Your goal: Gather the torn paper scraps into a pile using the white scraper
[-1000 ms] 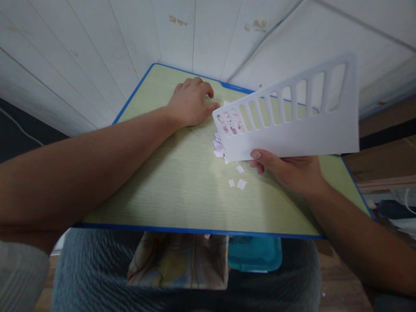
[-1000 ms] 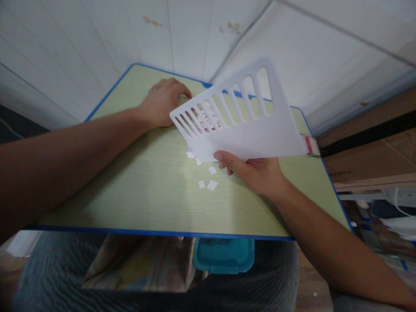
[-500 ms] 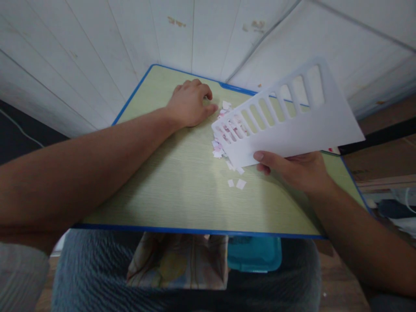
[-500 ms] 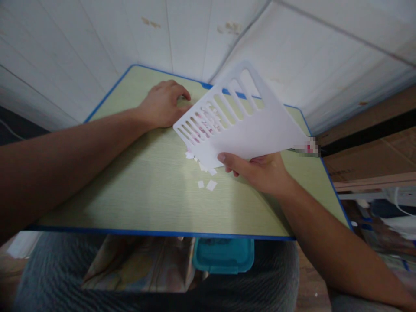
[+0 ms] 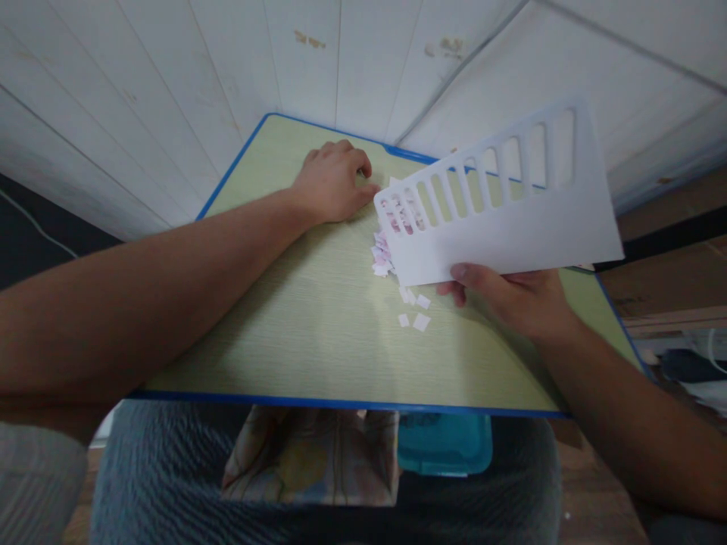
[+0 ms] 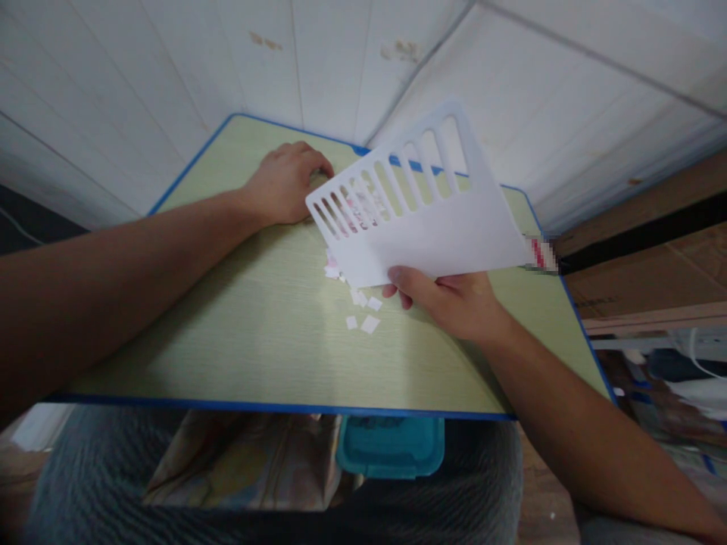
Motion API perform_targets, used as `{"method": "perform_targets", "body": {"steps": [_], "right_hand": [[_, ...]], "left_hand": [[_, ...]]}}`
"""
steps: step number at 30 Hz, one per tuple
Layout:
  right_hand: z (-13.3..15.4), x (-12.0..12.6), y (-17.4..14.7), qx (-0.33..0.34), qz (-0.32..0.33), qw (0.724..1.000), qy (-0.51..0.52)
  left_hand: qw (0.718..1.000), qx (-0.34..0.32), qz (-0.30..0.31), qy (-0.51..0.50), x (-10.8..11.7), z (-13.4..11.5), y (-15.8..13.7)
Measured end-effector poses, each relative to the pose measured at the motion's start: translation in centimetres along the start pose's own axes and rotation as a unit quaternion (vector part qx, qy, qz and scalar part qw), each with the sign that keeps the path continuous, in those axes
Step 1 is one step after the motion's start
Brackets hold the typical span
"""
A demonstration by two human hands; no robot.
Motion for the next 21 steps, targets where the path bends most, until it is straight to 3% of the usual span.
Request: {"method": "perform_targets", "body": {"steps": [12,21], "right_hand": [[0.5,0.3,0.1,0.019,0.039,0.999,0.003],[1.2,1.1,0.5,0.039,-0.097,0.994,0.031]], "left_hand": [[1.000,0.008,-0.013,0.000,-0.2,-0.1,0.0],[0.999,0.006,-0.015,-0.049,-0.3,0.5,0.0]]}}
Point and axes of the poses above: each hand's wrist, its own y-axis towards the middle knuckle, its own x-axis out of the back of the hand, z = x × y, the point moved 5 cm from there along y, towards the middle knuckle, and after that the axes turned 2 degrees about -z, right-handed, at the moved point
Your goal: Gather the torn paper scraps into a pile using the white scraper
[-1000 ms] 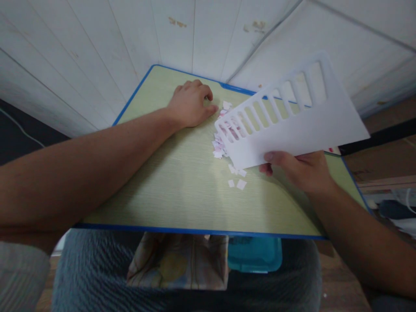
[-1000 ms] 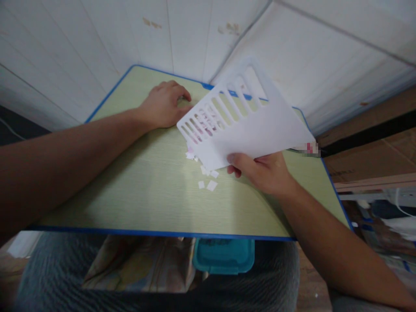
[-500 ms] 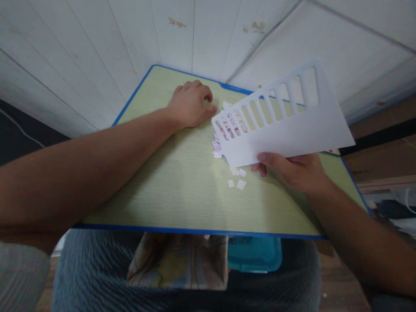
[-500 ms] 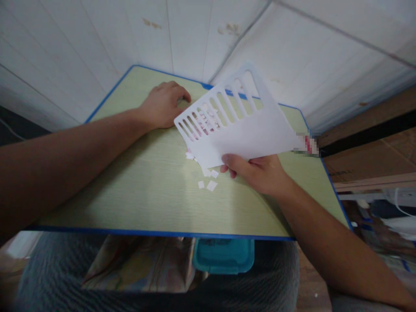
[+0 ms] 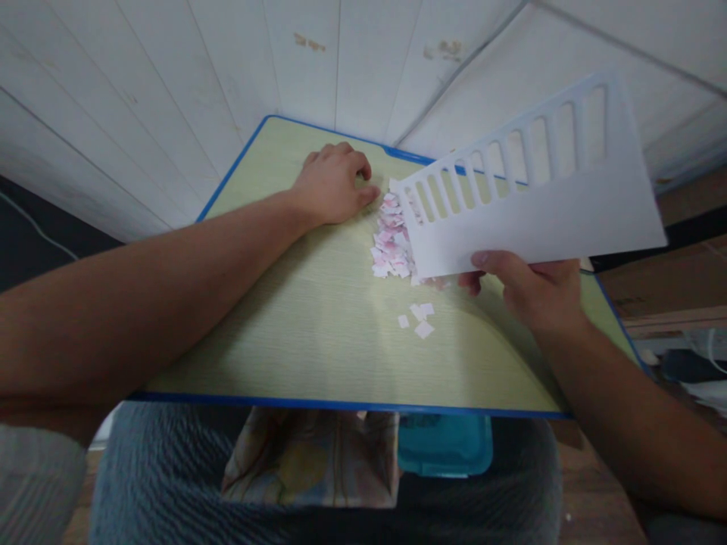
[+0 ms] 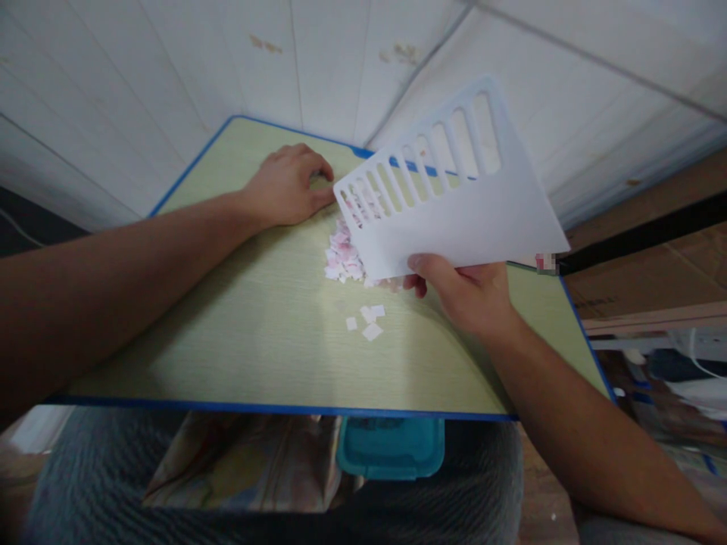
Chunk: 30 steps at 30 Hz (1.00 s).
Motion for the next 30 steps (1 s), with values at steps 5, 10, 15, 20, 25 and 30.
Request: {"method": "perform_targets", "body": {"steps": [5,10,15,20,25,30], "right_hand": [[-0.9,-0.2,-0.2,-0.017,0.032,0.998,-0.041],[-1.3,-0.4,-0.3,-0.029,0.063,0.997,-0.039],[-1.1,-0.4,-0.6,-0.026,0.096,0.995,-0.028],[-1.0,-0.5,-0.8,-0.039,0.121,0.992,0.002],[-0.8,0.0,-0.2,-0.030,0.070,0.997,-0.008],[-1.0,-0.1,-0.3,-0.031,0.082,0.996,-0.021]], "left_hand": [[1.000,-0.002,-0.007,-0.002,0.0,0.1,0.0],[1.000,-0.002,-0.010,0.005,-0.3,0.3,0.2],[1.000,-0.002,-0.013,0.002,-0.4,0.3,0.2],[1.000,0.001,-0.010,0.008,-0.2,0.0,0.0],[1.000,-0.001,-0.007,0.012,-0.1,0.0,0.1],[1.000,-0.003,-0.011,0.009,-0.1,0.2,0.1]]}}
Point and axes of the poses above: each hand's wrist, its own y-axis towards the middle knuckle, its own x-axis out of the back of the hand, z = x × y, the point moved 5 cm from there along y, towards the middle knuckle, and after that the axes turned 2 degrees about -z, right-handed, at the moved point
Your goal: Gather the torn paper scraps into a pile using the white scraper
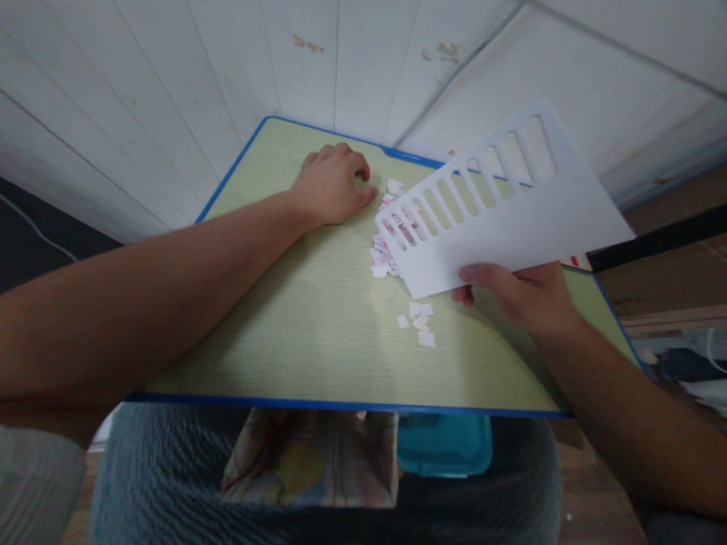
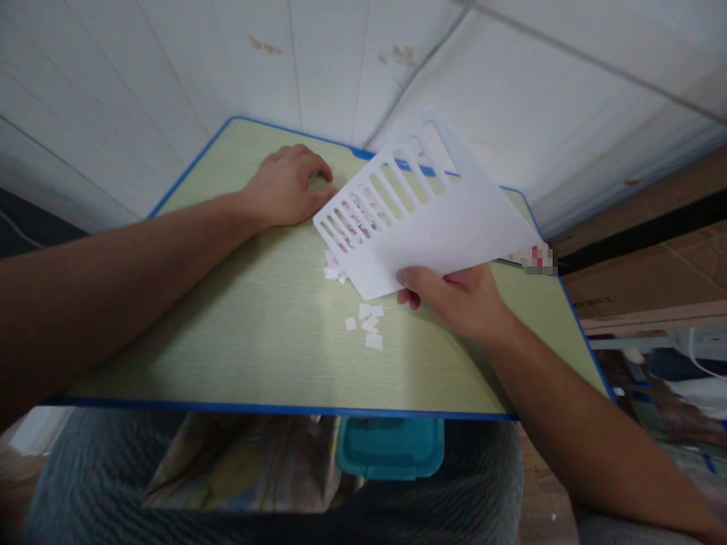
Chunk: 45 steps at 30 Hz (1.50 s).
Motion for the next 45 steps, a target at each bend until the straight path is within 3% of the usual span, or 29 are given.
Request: {"method": "perform_targets", "body": {"steps": [7,13,16,25,35,38,42,45], "right_hand": [[0.1,-0.5,-0.4,-0.002,0.054,0.998,0.032],[-0.4,0.7,0.2,-0.007,-0.034,0.999,0.042],[-0.4,0.7,0.2,-0.024,-0.047,0.997,0.050],[0.4,-0.6,-0.6,-0.063,0.045,0.996,0.052],[0.6,-1.4,-1.2,-0.061,0.130,0.986,0.081],[0.5,-0.9,-1.0,-0.048,0.098,0.990,0.084],[0.2,0.6,-0.4,-0.002,-0.026,0.994,0.109],[0.1,0.7,-0.1,0.011,-0.036,0.991,0.131]], "left_hand": [[1.000,-0.007,-0.003,-0.008,-0.2,0.1,0.0],[0.999,0.019,0.031,0.000,-0.1,-0.2,-0.1],[0.998,0.030,0.045,0.016,0.3,-0.8,-0.3],[0.999,0.020,0.025,0.024,0.3,-0.9,-0.3],[0.996,0.033,0.045,0.068,0.8,-1.7,-0.2],[0.996,0.042,0.046,0.068,0.8,-1.7,-0.3],[0.996,0.040,0.048,0.068,0.7,-1.8,-0.3],[0.996,0.036,0.047,0.060,0.7,-1.7,-0.2]]}}
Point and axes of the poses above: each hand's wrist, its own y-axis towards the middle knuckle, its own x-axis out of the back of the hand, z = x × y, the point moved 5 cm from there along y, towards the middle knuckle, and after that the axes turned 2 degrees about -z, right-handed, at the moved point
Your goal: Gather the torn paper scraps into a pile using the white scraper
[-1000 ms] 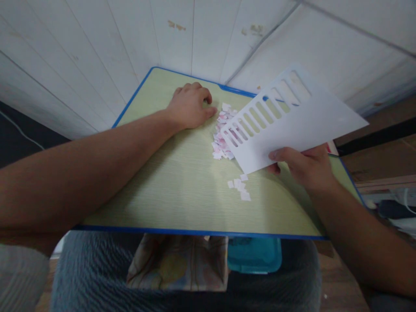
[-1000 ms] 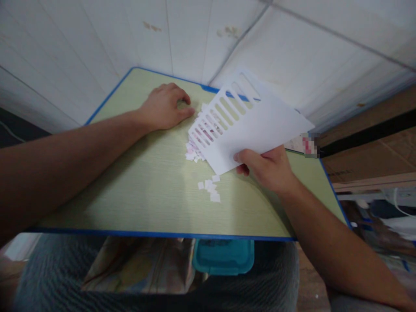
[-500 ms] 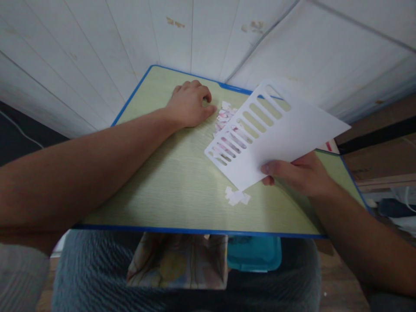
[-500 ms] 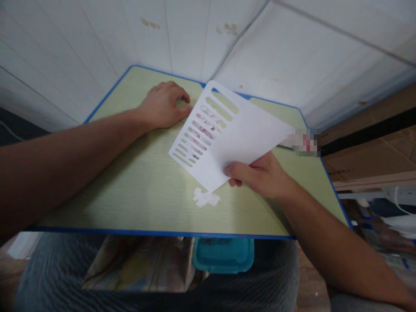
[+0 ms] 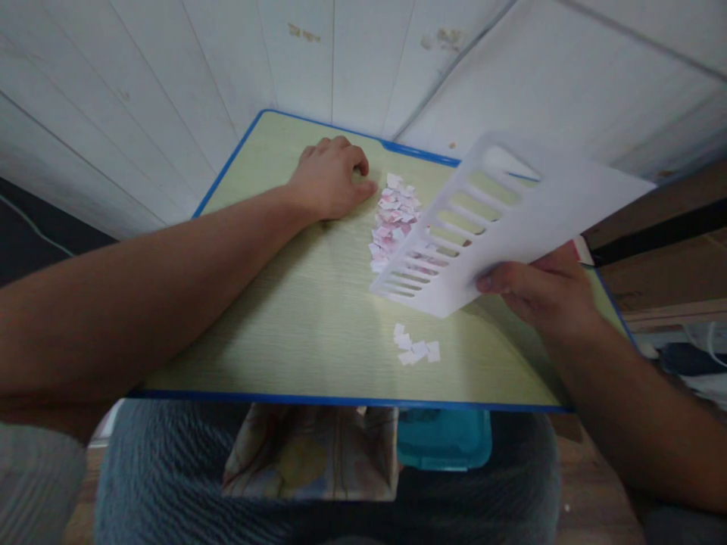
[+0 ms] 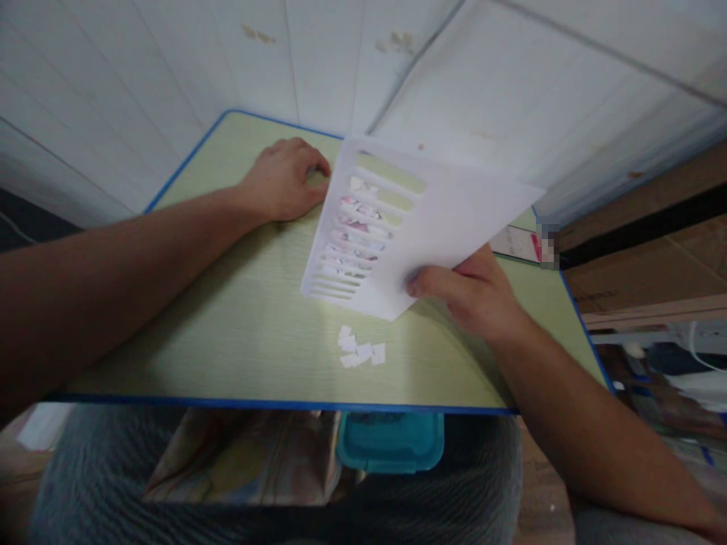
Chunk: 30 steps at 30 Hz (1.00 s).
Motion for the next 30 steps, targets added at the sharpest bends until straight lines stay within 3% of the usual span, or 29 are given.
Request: {"method": "perform_targets", "body": {"steps": [13,18,24,30], "right_hand": [[-1.1,-1.1,0.2,-0.054,0.107,0.993,-0.024],[-0.9,-1.2,0.5,-0.117,0.135,0.984,-0.027],[-1.0,-0.8,0.5,-0.148,0.184,0.971,-0.045],[-0.9,-0.9,0.1,-0.150,0.284,0.946,-0.056]], "left_hand": [[1.000,-0.011,0.005,-0.008,-0.2,0.3,0.4],[1.000,0.000,0.005,-0.005,0.2,0.1,0.0],[1.000,-0.005,-0.007,-0.023,0.3,0.2,0.0],[1.000,0.003,0.000,-0.026,0.3,0.1,0.1]]}}
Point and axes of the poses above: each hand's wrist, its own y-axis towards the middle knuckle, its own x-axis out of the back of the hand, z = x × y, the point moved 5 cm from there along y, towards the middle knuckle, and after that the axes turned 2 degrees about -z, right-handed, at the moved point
